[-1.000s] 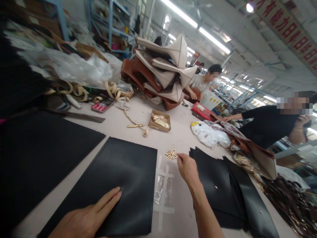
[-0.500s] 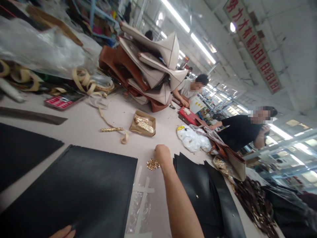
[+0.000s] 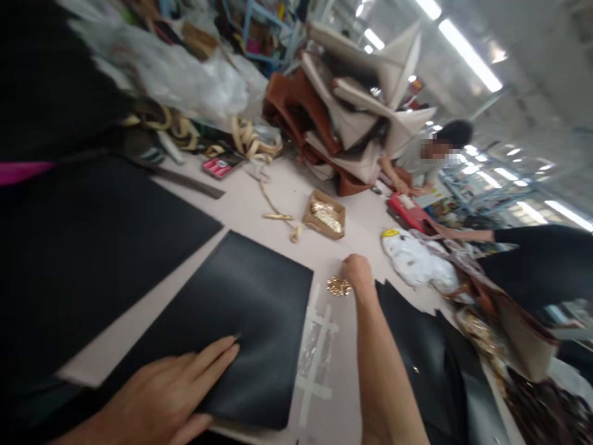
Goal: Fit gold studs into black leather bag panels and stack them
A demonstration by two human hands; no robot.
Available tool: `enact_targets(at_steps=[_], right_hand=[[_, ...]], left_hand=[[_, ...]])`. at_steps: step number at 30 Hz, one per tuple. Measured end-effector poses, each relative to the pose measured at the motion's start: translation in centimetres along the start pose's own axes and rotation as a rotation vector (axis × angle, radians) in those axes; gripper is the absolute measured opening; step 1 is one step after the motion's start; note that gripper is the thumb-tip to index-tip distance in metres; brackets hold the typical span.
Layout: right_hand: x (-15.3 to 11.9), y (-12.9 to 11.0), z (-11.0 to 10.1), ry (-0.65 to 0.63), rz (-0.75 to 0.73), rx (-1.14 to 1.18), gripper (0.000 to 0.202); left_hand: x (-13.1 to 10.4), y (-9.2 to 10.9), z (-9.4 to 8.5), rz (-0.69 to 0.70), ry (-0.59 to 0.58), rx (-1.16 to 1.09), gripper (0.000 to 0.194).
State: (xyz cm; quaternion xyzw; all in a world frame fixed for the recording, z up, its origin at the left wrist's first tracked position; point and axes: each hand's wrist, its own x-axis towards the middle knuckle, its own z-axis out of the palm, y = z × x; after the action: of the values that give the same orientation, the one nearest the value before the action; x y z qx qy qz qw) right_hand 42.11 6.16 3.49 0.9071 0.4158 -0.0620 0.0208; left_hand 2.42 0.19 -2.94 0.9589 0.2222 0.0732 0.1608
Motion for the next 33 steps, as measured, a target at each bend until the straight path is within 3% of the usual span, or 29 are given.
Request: enact_targets(at_steps=[2,4,7,10,13,26,33], right_hand=[[-1.3,-0.4,-0.1,-0.004,-0.038,0.102,0.02],[-3.6,-1.3,0.3,-0.032,-0.09,0.228,0.032],[-9.7,-3.3,1.8,-0.139,-0.213,0.428,0.044],[-16.0,-5.6,3.8,-0.319,-0.329,0.679,0.04],[-19.6,-7.4,5.1,-0.412,-0.369,0.724,0.031],[-19.4,-9.9,3.9,-0.458,-0.414,0.49,0.025],[-17.9,-10.3,3.9,-0.612,-0.33,0.499,0.019]], left_hand=[[0.4,0.4,-1.6,0.056,-0.037,0.017,0.065],[0.5,0.2,-2.1,0.079,-0.015,0.032,0.066],[0.2,0.1,-1.8,0.085,0.031,0.051,0.066],[-0.1,0.2,-1.3,0.094,0.075,0.067,0.065],[-0.1,0.3,-1.2,0.107,0.116,0.08,0.063],[-0.2,0.1,-1.1,0.112,0.13,0.053,0.062],[-0.2,-0.1,-1.0,0.12,0.128,0.016,0.051]])
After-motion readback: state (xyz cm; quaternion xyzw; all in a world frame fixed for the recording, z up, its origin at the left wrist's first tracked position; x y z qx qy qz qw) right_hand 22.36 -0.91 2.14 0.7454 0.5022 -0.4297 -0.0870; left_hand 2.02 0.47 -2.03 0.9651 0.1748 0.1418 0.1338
